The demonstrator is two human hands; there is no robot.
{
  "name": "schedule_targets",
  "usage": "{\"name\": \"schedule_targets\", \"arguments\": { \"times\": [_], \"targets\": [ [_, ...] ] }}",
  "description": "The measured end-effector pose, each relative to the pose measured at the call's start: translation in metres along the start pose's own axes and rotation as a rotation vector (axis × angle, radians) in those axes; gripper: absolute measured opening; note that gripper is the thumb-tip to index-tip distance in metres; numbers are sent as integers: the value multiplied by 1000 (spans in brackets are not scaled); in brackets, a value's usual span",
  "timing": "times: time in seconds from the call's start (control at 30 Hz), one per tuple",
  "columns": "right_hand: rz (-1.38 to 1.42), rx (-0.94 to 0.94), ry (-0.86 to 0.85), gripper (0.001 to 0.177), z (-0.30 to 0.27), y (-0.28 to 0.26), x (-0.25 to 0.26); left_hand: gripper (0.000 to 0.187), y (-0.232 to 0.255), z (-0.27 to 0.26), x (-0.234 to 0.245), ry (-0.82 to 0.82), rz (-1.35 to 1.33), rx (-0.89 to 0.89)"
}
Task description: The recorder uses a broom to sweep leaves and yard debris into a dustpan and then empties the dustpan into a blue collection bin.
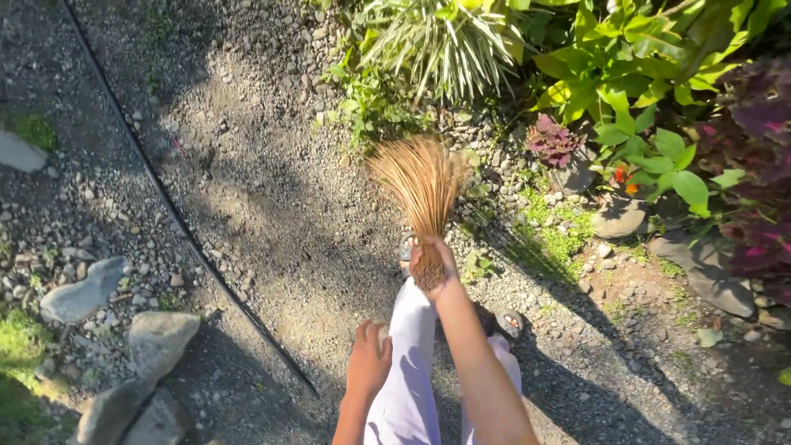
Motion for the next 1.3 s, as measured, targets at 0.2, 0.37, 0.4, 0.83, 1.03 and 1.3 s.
{"name": "schedule_targets", "arguments": {
  "times": [0.2,0.37,0.4,0.83,1.03,1.3],
  "targets": [
    [-10,8,65,22,-59,115,-129,40,-30,60,37,-107,-170,-143],
    [109,193,-106,25,28,5,-80,44,-1,66,74,-65,54,-67],
    [125,353,-186,32,45,-23,-71,42,12,69,85,-96,26,-55],
    [168,480,-30,27,9,-39,-136,37,41,96,97,-104,-2,-213],
    [211,448,219,23,-15,30,-188,36,15,105,75,-120,-22,-320],
    [487,352,57,19,-14,-51,0,35,55,94,81,-192,87,-223]
  ]
}}
Point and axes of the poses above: each hand's wrist, its own z-axis towards the middle knuckle, its own x-axis out of the back of the hand, y = z × x, the point moved 3 cm from there along z, towards the middle knuckle, and after that the axes turned 3 degrees about -z, right-handed, at the moved point
